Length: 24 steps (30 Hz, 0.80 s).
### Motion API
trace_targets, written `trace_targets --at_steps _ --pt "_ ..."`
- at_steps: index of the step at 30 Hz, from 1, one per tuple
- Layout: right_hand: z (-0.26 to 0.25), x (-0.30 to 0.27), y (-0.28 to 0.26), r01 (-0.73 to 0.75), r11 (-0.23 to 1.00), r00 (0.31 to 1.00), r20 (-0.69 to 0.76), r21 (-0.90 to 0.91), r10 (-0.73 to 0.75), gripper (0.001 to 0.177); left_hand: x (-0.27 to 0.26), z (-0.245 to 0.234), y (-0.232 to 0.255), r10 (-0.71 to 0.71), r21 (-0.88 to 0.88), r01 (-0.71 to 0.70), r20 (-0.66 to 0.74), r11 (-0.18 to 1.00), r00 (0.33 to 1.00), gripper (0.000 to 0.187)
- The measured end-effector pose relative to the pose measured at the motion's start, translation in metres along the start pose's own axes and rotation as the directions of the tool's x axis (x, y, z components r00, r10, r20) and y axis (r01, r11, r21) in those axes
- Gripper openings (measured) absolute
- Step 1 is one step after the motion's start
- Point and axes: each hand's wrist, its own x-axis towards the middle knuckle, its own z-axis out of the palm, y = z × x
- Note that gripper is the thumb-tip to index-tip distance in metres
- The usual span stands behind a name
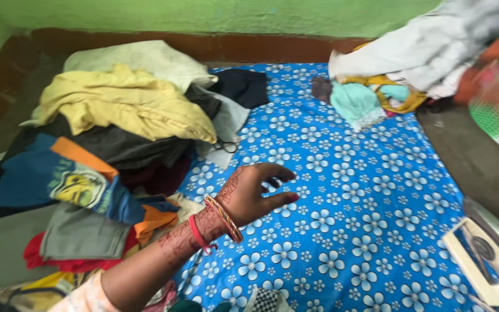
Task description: The person irons a pair of white trousers on a blue floral cloth laid on the floor, smoothing the fabric and using an electric iron. After finishing the trousers, they pick up a yellow shirt, spread it out, and begin ironing it.
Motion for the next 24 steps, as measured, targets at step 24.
trace_targets --at_steps 24 --pt "0.007 -0.182 0.088 -0.201 0.69 0.289 0.631 -0.695 0.72 0.061 0.005 -0.218 -0.352 -0.345 0.752 0.543 -0.431 0.373 0.834 0.081"
